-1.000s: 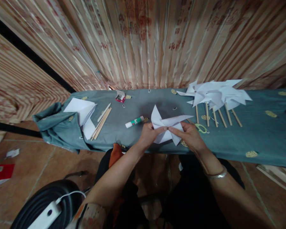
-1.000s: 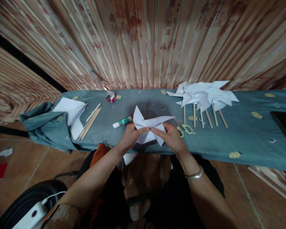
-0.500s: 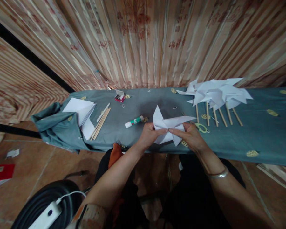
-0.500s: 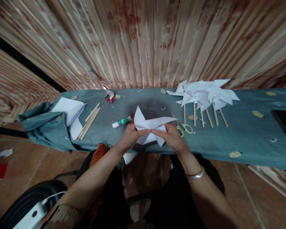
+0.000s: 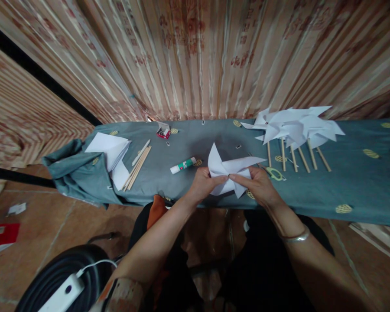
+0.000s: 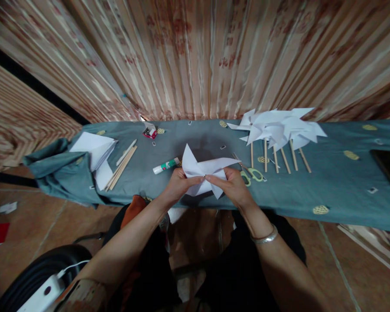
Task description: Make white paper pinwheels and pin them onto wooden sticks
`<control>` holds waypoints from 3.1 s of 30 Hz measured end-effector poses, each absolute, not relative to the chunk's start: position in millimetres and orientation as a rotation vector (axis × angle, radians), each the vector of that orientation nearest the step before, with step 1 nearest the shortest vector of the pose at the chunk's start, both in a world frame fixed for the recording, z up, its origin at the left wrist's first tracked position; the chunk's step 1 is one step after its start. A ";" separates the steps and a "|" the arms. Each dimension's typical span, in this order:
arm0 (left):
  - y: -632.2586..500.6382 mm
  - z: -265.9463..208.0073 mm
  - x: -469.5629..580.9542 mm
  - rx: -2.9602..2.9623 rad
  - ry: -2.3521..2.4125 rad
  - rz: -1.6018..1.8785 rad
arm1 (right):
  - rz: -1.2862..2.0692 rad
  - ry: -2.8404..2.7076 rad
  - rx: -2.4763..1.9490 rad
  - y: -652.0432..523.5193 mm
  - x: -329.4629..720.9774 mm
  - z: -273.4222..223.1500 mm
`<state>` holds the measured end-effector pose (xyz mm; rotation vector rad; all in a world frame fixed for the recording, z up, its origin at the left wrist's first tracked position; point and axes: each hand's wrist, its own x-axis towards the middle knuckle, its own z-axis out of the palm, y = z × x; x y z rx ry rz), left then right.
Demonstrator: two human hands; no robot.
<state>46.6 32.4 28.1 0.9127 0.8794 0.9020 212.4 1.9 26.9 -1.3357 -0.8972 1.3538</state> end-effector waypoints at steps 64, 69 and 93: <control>105.0 35.3 -143.1 1.959 2.409 0.007 | 1.328 -0.892 -1.402 -26.9 249.4 26.5; 102.7 37.9 -130.3 1.971 2.297 0.162 | 1.264 -0.972 -1.408 -29.2 247.6 31.6; 5.1 62.3 9.9 1.239 0.701 0.674 | 0.481 -1.742 -1.075 -59.3 212.9 89.8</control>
